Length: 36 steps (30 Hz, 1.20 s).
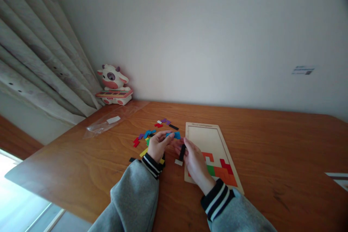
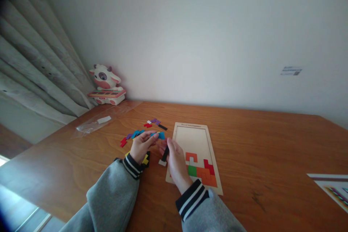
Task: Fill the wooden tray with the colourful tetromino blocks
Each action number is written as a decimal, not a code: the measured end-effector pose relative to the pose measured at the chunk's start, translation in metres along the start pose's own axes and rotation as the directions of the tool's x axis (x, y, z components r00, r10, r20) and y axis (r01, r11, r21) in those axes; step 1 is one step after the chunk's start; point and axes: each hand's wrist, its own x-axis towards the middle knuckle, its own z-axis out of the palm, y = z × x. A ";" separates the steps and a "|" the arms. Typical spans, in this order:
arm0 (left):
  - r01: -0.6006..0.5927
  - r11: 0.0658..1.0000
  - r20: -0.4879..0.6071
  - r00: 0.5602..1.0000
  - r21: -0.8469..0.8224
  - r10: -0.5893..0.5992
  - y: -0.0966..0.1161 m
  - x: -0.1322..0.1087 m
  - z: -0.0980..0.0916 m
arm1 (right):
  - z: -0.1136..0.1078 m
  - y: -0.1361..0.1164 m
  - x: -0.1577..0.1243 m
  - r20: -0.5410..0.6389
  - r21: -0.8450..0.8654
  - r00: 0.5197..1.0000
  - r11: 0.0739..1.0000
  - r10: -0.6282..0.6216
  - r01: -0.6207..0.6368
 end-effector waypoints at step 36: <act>0.019 0.970 0.284 0.954 0.242 -0.090 -0.011 -0.020 0.018 | -0.145 -0.101 -0.023 -0.166 -0.177 0.984 0.984 -0.065 0.035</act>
